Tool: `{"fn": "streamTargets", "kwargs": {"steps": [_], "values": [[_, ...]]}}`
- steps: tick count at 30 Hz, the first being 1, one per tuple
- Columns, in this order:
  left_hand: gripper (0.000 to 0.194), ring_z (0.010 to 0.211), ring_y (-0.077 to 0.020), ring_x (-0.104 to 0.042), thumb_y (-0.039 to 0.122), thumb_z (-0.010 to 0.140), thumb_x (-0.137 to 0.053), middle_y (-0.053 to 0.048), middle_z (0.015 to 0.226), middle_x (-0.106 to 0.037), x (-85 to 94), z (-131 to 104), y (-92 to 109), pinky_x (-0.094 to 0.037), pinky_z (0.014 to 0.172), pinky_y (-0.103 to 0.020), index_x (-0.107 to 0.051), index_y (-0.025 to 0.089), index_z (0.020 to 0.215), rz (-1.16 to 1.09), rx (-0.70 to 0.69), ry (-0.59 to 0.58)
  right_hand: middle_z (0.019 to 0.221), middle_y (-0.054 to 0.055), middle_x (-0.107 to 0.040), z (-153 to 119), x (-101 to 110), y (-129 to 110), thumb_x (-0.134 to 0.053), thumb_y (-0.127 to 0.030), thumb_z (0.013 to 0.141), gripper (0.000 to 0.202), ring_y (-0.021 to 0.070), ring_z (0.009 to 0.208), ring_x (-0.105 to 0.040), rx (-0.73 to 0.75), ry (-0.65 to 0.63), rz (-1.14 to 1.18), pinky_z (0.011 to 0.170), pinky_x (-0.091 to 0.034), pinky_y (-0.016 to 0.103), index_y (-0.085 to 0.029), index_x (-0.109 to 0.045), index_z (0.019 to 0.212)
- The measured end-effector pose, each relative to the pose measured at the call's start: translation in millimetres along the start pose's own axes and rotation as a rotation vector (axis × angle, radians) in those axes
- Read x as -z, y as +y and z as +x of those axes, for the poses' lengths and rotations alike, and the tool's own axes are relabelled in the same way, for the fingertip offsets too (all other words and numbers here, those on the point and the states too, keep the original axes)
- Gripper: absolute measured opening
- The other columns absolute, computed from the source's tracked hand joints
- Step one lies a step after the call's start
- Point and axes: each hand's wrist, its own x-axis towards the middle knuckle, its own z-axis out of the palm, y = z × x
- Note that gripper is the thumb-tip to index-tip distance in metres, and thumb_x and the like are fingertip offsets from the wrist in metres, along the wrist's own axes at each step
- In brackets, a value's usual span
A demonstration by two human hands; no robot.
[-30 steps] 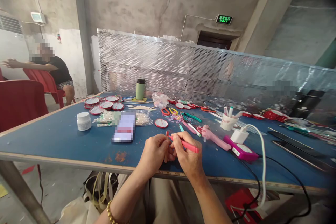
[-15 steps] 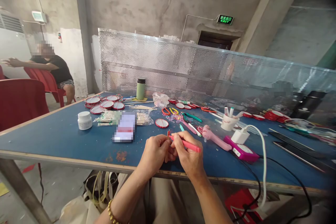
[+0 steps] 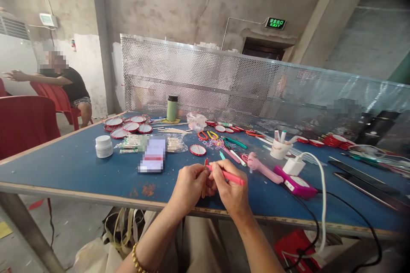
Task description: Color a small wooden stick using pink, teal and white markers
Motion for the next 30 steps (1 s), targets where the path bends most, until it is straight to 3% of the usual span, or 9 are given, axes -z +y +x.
{"fn": "streamTargets", "kwargs": {"steps": [24,30], "values": [[0.033,0.045,-0.0140,-0.060,0.035,0.088,-0.047,-0.002,0.052,-0.064,-0.1,-0.1,-3.3,-0.045,0.047,-0.022,-0.057,0.018,0.061,0.051,-0.016,-0.005,0.060,-0.001,-0.061,1.1,-0.1,-2.1,-0.050,-0.032,0.098,0.028,0.0102,0.050,-0.056,-0.015,-0.023,0.030,0.052,-0.046,0.021,-0.019,-0.057,0.074],[0.029,0.053,-0.0179,-0.069,0.042,0.086,-0.053,-0.003,0.060,-0.068,-0.9,0.6,-5.8,-0.045,0.044,-0.021,-0.059,0.018,0.071,-0.078,0.057,-0.029,0.061,-0.001,-0.064,-1.3,1.9,-4.0,-0.051,-0.033,0.098,0.025,0.0091,0.045,-0.056,-0.054,0.107,0.036,0.050,-0.048,0.021,-0.018,-0.062,0.082]]}}
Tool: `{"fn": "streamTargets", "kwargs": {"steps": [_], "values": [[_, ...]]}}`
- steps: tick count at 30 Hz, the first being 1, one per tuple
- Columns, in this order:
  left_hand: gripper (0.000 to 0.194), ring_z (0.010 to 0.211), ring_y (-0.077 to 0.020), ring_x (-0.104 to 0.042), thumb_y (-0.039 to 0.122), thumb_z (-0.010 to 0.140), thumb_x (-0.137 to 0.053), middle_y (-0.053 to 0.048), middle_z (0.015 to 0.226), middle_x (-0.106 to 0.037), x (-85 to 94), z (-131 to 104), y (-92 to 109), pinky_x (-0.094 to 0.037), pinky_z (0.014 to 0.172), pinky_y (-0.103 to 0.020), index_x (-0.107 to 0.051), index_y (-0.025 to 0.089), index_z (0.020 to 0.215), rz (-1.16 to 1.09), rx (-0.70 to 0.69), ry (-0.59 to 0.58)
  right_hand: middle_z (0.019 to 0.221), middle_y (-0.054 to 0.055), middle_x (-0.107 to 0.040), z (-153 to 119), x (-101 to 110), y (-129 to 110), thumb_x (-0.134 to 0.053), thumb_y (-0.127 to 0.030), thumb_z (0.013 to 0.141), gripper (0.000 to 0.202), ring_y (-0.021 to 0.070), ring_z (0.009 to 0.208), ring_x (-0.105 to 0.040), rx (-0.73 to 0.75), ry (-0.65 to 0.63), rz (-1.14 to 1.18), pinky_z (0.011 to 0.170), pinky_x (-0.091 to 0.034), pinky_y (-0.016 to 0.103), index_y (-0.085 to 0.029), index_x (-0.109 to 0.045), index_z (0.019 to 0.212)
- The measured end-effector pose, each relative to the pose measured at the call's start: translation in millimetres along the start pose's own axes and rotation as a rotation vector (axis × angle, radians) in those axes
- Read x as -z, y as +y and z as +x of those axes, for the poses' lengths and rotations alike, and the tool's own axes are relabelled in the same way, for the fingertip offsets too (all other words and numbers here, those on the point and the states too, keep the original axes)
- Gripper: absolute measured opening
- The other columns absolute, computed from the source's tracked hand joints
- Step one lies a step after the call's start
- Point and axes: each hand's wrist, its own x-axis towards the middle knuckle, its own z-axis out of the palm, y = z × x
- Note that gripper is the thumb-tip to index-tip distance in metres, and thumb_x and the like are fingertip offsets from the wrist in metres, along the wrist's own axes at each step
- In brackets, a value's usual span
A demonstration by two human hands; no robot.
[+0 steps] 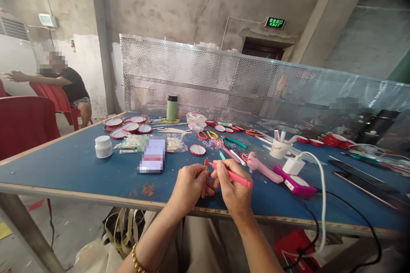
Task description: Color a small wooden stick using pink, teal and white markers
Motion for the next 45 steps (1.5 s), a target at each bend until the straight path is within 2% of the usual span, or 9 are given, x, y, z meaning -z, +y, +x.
{"fn": "streamTargets", "kwargs": {"steps": [7,15,20,25,30,35,42,45], "values": [[0.028,0.057,-0.0191,-0.072,0.043,0.083,-0.059,-0.007,0.071,-0.073,4.8,-0.7,0.2,-0.052,0.048,-0.023,-0.059,0.015,0.082,-0.119,0.061,-0.016,0.060,-0.002,-0.062,-1.1,-0.1,-1.0,-0.053,-0.035,0.098,0.026,0.0072,0.042,-0.055,-0.048,0.071,0.072,0.047,-0.047,0.019,-0.017,-0.064,0.083],[0.040,0.056,-0.0186,-0.071,0.050,0.077,-0.067,-0.010,0.071,-0.073,6.2,0.1,2.8,-0.055,0.053,-0.025,-0.060,0.011,0.082,-0.219,0.096,-0.027,0.059,-0.001,-0.063,0.2,-0.2,1.6,-0.052,-0.035,0.098,0.027,0.0081,0.042,-0.055,0.010,0.045,0.014,0.049,-0.049,0.020,-0.017,-0.063,0.082],[0.043,0.056,-0.0190,-0.071,0.053,0.075,-0.070,-0.010,0.070,-0.073,6.5,-1.2,4.1,-0.055,0.054,-0.025,-0.061,0.011,0.082,-0.217,0.076,-0.024,0.057,-0.002,-0.061,1.4,-0.9,2.2,-0.051,-0.037,0.097,0.030,0.0080,0.040,-0.054,0.019,0.043,0.032,0.044,-0.045,0.020,-0.017,-0.062,0.078],[0.034,0.054,-0.0167,-0.069,0.044,0.079,-0.066,-0.009,0.069,-0.072,5.9,-3.6,8.4,-0.053,0.053,-0.024,-0.060,0.012,0.082,-0.196,0.072,-0.033,0.057,-0.003,-0.060,3.0,-2.7,1.5,-0.053,-0.040,0.096,0.031,0.0076,0.039,-0.052,-0.077,0.078,0.132,0.041,-0.044,0.018,-0.018,-0.060,0.076],[0.024,0.054,-0.0150,-0.068,0.029,0.072,-0.071,-0.006,0.068,-0.071,7.3,-4.3,10.6,-0.053,0.055,-0.024,-0.060,0.011,0.084,-0.191,0.092,-0.056,0.058,-0.003,-0.059,5.2,-5.1,3.4,-0.055,-0.044,0.094,0.031,0.0078,0.039,-0.052,-0.120,0.102,0.157,0.041,-0.044,0.019,-0.017,-0.063,0.080],[0.036,0.057,-0.0151,-0.069,0.042,0.072,-0.073,-0.007,0.072,-0.073,11.1,-2.1,4.6,-0.055,0.060,-0.025,-0.060,0.012,0.087,-0.253,0.056,-0.129,0.059,-0.002,-0.060,6.6,-7.2,5.9,-0.054,-0.051,0.094,0.038,0.0082,0.040,-0.052,-0.121,0.052,0.141,0.042,-0.044,0.019,-0.017,-0.065,0.083],[0.044,0.059,-0.0186,-0.072,0.050,0.074,-0.073,-0.006,0.069,-0.072,11.5,1.7,0.3,-0.053,0.055,-0.024,-0.054,0.016,0.092,-0.301,0.061,-0.084,0.063,0.000,-0.065,10.8,0.0,10.1,-0.057,-0.057,0.090,0.043,0.0075,0.038,-0.053,-0.215,0.112,0.228,0.041,-0.044,0.019,-0.015,-0.062,0.078],[0.046,0.059,-0.0188,-0.072,0.051,0.073,-0.074,-0.007,0.070,-0.073,11.3,-0.5,4.0,-0.053,0.055,-0.024,-0.053,0.015,0.092,-0.298,0.063,-0.089,0.063,0.001,-0.066,9.8,6.1,13.0,-0.058,-0.056,0.089,0.043,0.0079,0.040,-0.055,-0.229,0.082,0.251,0.045,-0.047,0.020,-0.015,-0.063,0.077]]}}
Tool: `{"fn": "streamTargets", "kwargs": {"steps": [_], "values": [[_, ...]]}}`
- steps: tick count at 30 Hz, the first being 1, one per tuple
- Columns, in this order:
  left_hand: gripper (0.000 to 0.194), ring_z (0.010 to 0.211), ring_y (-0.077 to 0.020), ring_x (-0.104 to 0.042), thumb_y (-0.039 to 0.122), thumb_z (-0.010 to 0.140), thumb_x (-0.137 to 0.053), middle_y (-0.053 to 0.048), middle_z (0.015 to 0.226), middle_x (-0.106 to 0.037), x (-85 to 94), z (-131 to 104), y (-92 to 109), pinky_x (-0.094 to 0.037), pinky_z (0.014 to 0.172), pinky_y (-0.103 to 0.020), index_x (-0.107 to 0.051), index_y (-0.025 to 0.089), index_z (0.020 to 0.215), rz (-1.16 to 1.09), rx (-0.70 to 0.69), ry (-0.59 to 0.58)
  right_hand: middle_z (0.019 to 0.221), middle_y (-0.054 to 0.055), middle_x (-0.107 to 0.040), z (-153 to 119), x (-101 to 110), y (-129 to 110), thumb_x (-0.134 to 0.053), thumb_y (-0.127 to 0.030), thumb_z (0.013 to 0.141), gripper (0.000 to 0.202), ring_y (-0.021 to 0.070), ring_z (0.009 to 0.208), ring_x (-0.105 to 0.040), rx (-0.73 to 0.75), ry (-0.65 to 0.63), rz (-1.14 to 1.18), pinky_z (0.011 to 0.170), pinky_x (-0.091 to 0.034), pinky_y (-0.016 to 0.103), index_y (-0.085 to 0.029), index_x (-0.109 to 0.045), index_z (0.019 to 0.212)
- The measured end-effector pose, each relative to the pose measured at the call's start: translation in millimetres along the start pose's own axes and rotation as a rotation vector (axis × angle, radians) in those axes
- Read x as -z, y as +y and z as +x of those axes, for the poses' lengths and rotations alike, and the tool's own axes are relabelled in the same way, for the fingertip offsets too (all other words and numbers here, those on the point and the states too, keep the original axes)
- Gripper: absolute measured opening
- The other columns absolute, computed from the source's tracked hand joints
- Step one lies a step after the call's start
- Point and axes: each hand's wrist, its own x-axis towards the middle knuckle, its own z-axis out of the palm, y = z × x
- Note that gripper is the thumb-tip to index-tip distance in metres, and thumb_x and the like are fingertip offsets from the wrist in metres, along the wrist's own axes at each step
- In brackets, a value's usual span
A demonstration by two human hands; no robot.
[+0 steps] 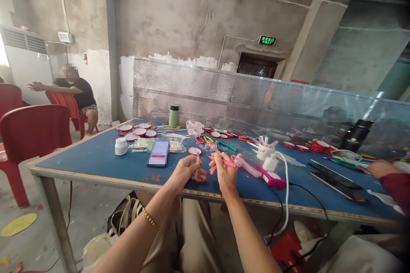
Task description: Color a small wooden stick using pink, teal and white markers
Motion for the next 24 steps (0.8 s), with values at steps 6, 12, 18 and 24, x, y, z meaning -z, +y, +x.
{"fn": "streamTargets", "kwargs": {"steps": [6,12,18,24], "values": [[0.046,0.058,-0.0165,-0.070,0.051,0.074,-0.074,-0.009,0.072,-0.073,-1.2,-3.4,1.9,-0.052,0.055,-0.023,-0.057,0.012,0.092,0.031,-0.009,-0.008,0.064,0.001,-0.067,-0.3,4.5,3.9,-0.065,-0.046,0.082,0.033,0.0094,0.039,-0.055,-0.153,-0.007,0.252,0.040,-0.044,0.021,-0.013,-0.068,0.084],[0.043,0.058,-0.0165,-0.070,0.050,0.076,-0.072,-0.011,0.074,-0.074,0.3,-3.3,0.3,-0.052,0.056,-0.024,-0.058,0.011,0.089,0.065,-0.010,-0.041,0.055,-0.001,-0.064,2.9,3.5,3.9,-0.068,-0.038,0.075,0.026,0.0089,0.034,-0.050,-0.247,0.053,0.400,0.037,-0.043,0.022,-0.012,-0.067,0.080],[0.042,0.058,-0.0162,-0.070,0.050,0.077,-0.071,-0.010,0.073,-0.073,0.3,-6.4,3.5,-0.052,0.058,-0.024,-0.057,0.012,0.089,0.064,-0.026,-0.068,0.058,-0.001,-0.065,-0.3,3.0,8.7,-0.070,-0.042,0.078,0.031,0.0081,0.035,-0.052,-0.183,-0.020,0.324,0.038,-0.040,0.020,-0.011,-0.069,0.083],[0.042,0.055,-0.0153,-0.068,0.050,0.075,-0.073,-0.008,0.067,-0.072,-1.1,-3.9,0.2,-0.053,0.057,-0.024,-0.057,0.012,0.085,0.074,-0.018,-0.041,0.060,-0.002,-0.065,-0.5,2.3,11.1,-0.068,-0.043,0.081,0.031,0.0077,0.036,-0.052,-0.152,-0.014,0.289,0.039,-0.041,0.019,-0.013,-0.068,0.088]]}}
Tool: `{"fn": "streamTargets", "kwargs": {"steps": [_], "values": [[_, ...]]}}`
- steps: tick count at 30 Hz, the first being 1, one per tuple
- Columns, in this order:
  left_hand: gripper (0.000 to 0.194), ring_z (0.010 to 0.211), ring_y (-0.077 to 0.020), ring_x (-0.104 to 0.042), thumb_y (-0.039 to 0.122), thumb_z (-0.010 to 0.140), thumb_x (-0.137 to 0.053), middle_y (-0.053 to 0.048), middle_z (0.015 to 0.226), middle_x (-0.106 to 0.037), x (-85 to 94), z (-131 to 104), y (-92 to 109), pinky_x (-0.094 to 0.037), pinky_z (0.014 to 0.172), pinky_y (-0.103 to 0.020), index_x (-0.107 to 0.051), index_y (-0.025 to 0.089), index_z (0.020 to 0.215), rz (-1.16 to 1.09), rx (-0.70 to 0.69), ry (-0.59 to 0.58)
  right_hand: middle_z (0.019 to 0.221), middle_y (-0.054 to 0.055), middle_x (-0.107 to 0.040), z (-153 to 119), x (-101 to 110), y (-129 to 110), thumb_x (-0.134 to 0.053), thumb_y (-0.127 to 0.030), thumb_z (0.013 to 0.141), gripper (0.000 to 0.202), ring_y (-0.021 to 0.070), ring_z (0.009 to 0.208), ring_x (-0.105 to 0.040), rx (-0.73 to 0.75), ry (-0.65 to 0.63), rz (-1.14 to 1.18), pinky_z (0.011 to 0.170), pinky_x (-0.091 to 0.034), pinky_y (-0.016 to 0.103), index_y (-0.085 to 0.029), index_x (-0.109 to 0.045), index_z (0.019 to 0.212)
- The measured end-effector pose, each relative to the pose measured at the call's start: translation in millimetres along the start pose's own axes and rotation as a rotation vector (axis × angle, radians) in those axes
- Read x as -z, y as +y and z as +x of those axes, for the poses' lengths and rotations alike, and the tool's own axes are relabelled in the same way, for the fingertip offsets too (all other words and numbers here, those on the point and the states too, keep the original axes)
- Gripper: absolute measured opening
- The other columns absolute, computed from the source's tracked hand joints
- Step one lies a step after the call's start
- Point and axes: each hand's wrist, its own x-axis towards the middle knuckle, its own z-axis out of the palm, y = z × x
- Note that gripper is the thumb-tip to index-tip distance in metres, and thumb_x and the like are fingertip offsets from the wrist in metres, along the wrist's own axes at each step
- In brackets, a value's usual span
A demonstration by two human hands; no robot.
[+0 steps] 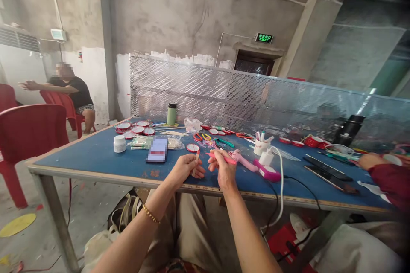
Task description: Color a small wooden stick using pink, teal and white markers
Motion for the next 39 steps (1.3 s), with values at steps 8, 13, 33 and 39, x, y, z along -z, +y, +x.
{"fn": "streamTargets", "kwargs": {"steps": [8,13,33,39], "values": [[0.020,0.055,-0.0153,-0.069,0.032,0.083,-0.060,-0.008,0.068,-0.071,-2.0,3.1,-6.1,-0.052,0.055,-0.023,-0.055,0.013,0.085,0.068,0.023,0.074,0.059,-0.003,-0.059,3.7,32.1,-15.7,-0.063,-0.053,0.087,0.040,0.0071,0.039,-0.051,0.134,0.166,-0.202,0.042,-0.043,0.019,-0.014,-0.068,0.089],[0.012,0.058,-0.0148,-0.070,0.022,0.080,-0.056,-0.008,0.072,-0.073,-1.5,1.2,-4.5,-0.051,0.054,-0.021,-0.055,0.013,0.088,0.078,-0.003,0.055,0.089,0.007,-0.071,2.0,78.3,-45.9,-0.069,-0.056,0.081,0.054,0.0163,0.071,-0.067,0.047,0.033,-0.410,0.058,-0.056,0.024,-0.015,-0.068,0.116],[0.019,0.056,-0.0155,-0.069,0.032,0.084,-0.058,-0.008,0.071,-0.071,-2.0,3.7,-8.6,-0.050,0.053,-0.022,-0.054,0.014,0.086,0.097,-0.026,0.062,0.095,0.016,-0.073,29.8,37.3,-36.4,-0.051,-0.024,0.097,0.023,0.0264,0.091,-0.072,0.048,-0.234,-1.871,0.074,-0.048,0.029,-0.011,-0.062,0.112],[0.015,0.056,-0.0148,-0.069,0.029,0.085,-0.055,-0.008,0.071,-0.072,-2.3,2.7,-7.8,-0.051,0.054,-0.022,-0.055,0.014,0.086,0.124,-0.034,0.062,0.095,0.019,-0.073,37.0,30.9,-24.5,-0.043,-0.009,0.096,0.025,0.0253,0.094,-0.071,0.097,-0.373,-1.907,0.086,-0.045,0.031,-0.008,-0.065,0.109]]}}
